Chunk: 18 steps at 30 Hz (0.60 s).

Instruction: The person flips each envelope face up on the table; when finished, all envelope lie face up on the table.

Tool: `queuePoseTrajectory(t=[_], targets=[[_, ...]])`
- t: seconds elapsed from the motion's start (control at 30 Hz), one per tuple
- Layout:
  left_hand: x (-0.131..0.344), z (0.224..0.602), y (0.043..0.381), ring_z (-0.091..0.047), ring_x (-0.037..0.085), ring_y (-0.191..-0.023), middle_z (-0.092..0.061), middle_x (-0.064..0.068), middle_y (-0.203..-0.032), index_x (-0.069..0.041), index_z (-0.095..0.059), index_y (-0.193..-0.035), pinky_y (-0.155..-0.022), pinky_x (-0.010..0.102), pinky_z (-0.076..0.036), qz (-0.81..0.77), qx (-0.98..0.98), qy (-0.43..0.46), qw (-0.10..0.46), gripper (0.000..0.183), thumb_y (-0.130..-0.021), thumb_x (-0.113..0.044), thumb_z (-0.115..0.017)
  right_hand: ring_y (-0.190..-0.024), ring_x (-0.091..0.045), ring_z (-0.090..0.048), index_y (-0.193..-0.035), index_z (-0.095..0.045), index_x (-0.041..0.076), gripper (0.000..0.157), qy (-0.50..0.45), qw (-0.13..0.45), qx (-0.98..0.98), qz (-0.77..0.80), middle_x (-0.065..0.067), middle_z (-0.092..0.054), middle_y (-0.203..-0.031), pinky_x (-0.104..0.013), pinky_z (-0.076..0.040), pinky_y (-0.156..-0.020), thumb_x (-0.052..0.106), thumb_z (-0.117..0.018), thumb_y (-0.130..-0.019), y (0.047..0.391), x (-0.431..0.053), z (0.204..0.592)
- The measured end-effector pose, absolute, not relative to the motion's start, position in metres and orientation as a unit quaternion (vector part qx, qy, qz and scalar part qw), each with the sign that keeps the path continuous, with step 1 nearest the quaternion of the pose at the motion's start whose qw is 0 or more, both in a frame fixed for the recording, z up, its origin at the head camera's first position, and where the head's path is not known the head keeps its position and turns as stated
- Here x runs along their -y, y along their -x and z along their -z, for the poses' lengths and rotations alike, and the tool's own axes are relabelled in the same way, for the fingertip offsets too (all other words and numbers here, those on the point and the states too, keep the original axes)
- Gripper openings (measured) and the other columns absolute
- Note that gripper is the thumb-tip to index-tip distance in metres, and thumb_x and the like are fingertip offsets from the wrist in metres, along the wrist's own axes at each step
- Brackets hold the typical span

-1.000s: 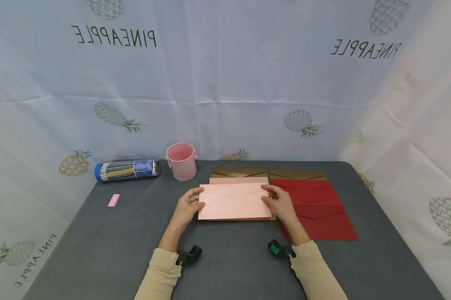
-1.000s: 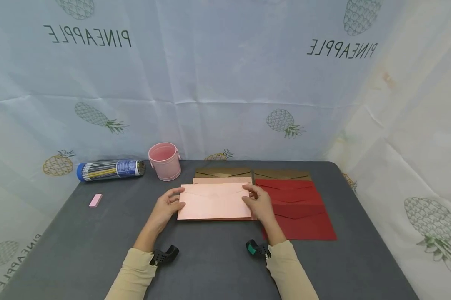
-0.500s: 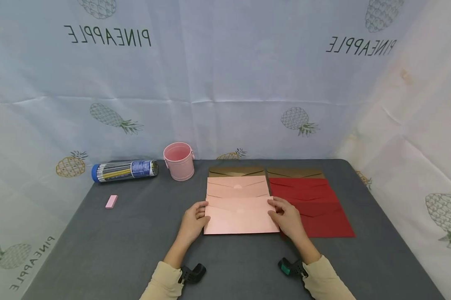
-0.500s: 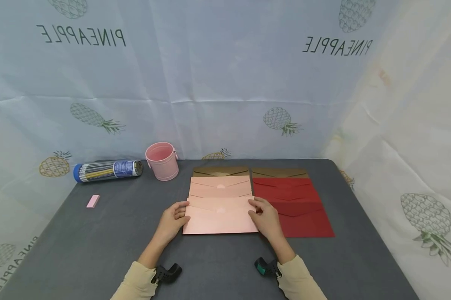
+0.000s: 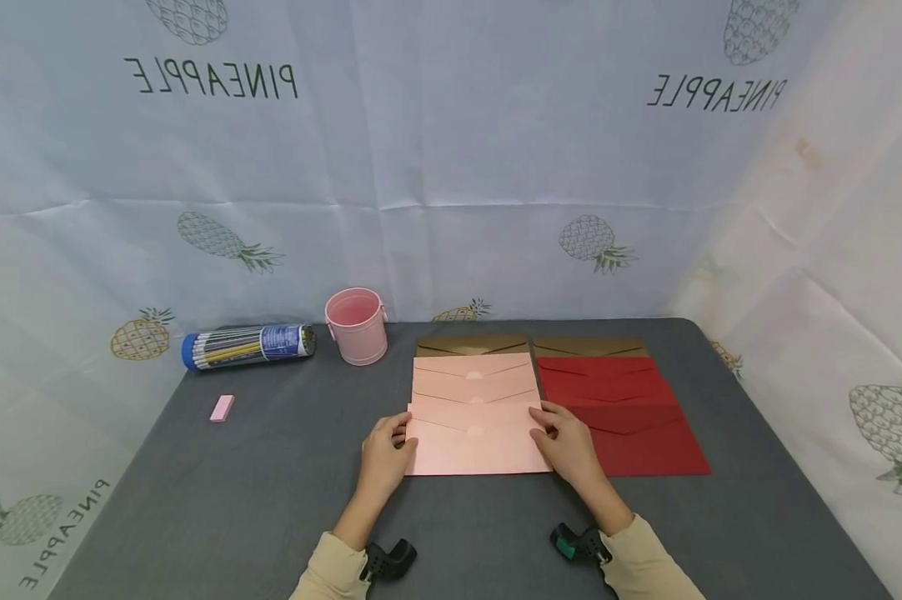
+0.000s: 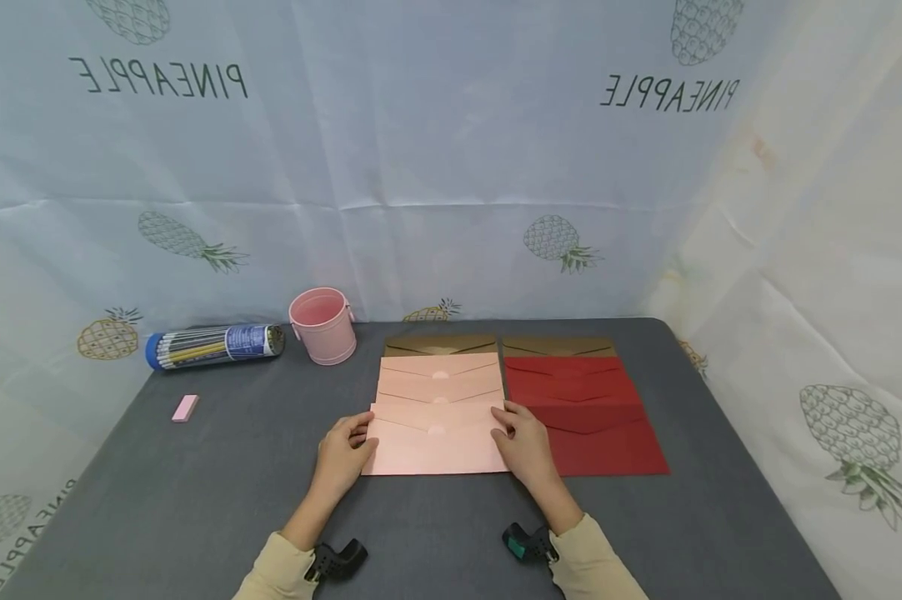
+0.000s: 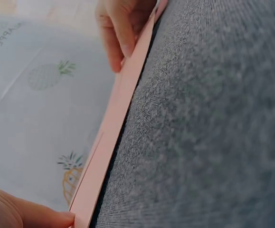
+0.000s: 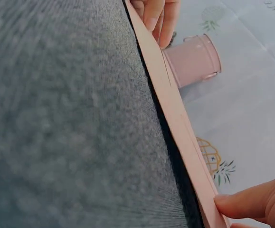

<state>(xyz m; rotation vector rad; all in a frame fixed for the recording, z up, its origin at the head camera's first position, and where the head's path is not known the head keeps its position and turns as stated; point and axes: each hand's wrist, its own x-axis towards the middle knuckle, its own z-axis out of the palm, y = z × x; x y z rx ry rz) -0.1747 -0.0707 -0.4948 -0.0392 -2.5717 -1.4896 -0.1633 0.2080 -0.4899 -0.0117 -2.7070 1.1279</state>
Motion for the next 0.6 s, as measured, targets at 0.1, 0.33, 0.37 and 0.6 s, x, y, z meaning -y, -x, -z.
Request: queuePoseTrajectory(t=[0.1,0.33,0.37,0.6], targets=[[0.0711,0.4953,0.1751,-0.064,0.024,-0.089,-0.063,0.016,-0.104,0.005,-0.065,-0.113,-0.08,0.035,-0.056,0.487,0.868,0.017,0.092,0.036,-0.077,0.005,-0.068,-0.076,-0.017,-0.057,-0.114,-0.069,0.002,0.034,-0.004,0.111,0.922,-0.37,-0.021,-0.06,-0.124,-0.024,-0.047,-0.062,0.004,-0.072,-0.08,0.1658,-0.2069,0.4918],[0.0709,0.4943,0.174,-0.056,0.026,-0.091,-0.059,0.017,-0.109,0.005,-0.067,-0.109,-0.08,0.04,-0.05,0.439,0.894,0.012,0.092,0.034,-0.075,0.004,-0.069,-0.083,-0.026,-0.06,-0.11,-0.07,-0.001,0.031,-0.036,0.142,0.933,-0.33,-0.024,-0.061,-0.122,-0.04,-0.053,-0.072,0.001,-0.072,-0.079,0.1679,-0.2017,0.4932],[0.0707,0.4946,0.174,-0.055,0.027,-0.091,-0.058,0.017,-0.109,0.004,-0.067,-0.109,-0.079,0.041,-0.049,0.435,0.896,0.011,0.09,0.034,-0.075,0.004,-0.069,-0.088,-0.029,-0.06,-0.109,-0.07,-0.001,0.03,-0.04,0.147,0.935,-0.319,-0.024,-0.061,-0.122,-0.044,-0.054,-0.075,0.001,-0.072,-0.079,0.1678,-0.2011,0.493],[0.0718,0.4966,0.175,-0.058,0.027,-0.092,-0.058,0.017,-0.109,0.003,-0.066,-0.111,-0.082,0.041,-0.052,0.459,0.885,0.002,0.078,0.035,-0.077,0.004,-0.067,-0.114,-0.041,-0.051,-0.116,-0.065,-0.006,0.038,-0.041,0.152,0.935,-0.319,-0.023,-0.057,-0.128,-0.055,-0.048,-0.09,0.004,-0.072,-0.079,0.167,-0.205,0.4885]])
